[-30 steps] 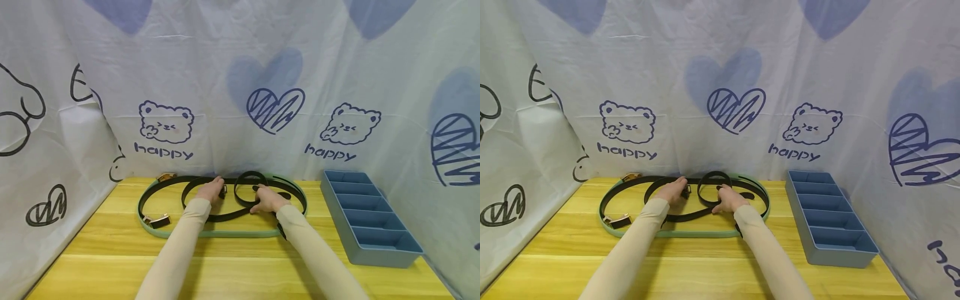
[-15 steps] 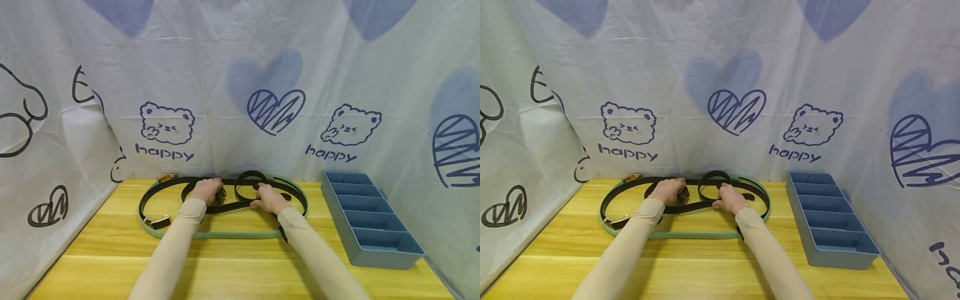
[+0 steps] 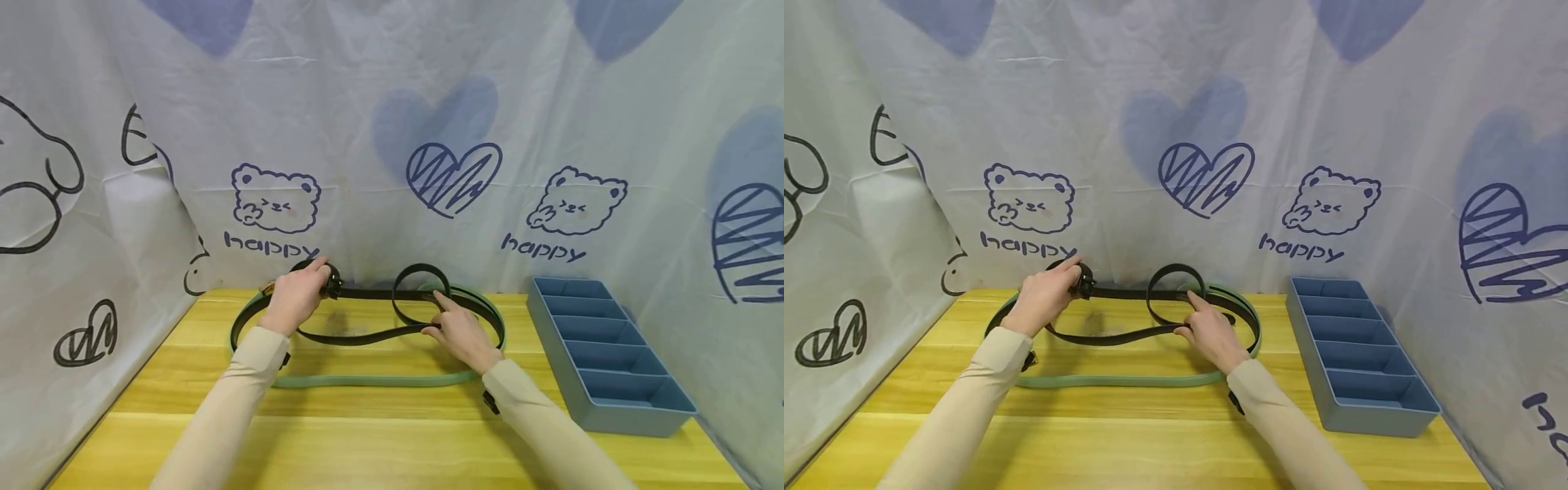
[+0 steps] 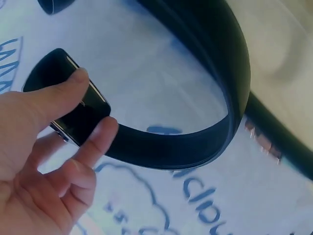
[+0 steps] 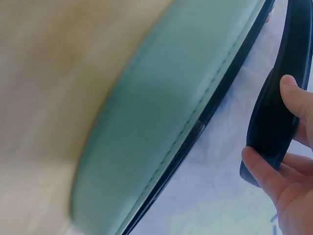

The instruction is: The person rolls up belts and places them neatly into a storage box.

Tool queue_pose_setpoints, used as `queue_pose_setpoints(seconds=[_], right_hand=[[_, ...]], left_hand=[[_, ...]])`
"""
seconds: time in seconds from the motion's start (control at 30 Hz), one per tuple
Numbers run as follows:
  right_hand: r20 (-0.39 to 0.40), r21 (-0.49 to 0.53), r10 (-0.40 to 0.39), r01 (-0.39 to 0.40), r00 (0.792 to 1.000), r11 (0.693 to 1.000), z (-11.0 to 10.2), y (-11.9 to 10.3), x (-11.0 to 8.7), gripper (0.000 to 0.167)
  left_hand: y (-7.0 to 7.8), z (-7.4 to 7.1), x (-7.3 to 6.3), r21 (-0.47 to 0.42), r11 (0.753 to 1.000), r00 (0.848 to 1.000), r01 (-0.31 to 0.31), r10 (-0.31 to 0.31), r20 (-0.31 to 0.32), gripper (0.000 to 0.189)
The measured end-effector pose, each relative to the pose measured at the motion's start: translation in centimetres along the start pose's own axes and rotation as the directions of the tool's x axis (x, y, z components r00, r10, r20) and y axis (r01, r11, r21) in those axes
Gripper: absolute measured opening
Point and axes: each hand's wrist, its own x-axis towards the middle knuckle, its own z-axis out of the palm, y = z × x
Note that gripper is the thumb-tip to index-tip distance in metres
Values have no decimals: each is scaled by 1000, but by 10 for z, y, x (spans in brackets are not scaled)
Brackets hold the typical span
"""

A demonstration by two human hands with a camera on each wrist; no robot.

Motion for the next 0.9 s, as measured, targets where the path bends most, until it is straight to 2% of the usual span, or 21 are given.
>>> queue_pose_setpoints(seconds=[0.17,0.3,0.4,0.5,0.6,0.67,0.73,0.8,0.9], right_hand=[[-70,-29,-71,69,995,997,-11,-1,-24,25],[-104,-47,-139,135,985,990,-21,-1,-43,24],[-95,-18,-165,164,982,986,-28,1,-57,22],[-82,-1,-152,152,985,988,-33,4,-70,23],[-74,-24,-128,126,989,992,-34,10,-80,26],[-64,-46,-117,114,991,992,-34,14,-85,27],[-52,-59,-108,105,993,993,-35,16,-91,27],[-46,-62,-93,90,995,994,-35,18,-96,27],[-47,-84,-50,46,998,995,-36,18,-103,29]], left_hand=[[-5,-20,-27,25,1000,999,18,-17,-45,18],[-7,-31,-45,39,999,996,-10,14,-86,18],[-5,-39,-55,45,998,996,-41,44,-83,24],[-3,-44,-61,61,996,995,-71,75,-59,26],[-4,-46,-67,81,995,998,-56,57,-10,27],[-5,-47,-72,76,997,999,11,-14,39,29],[-8,-48,-79,54,991,987,123,-128,95,30],[-13,-52,-85,26,970,960,241,-242,144,28],[-23,-57,-93,-5,918,900,396,-388,200,27]])
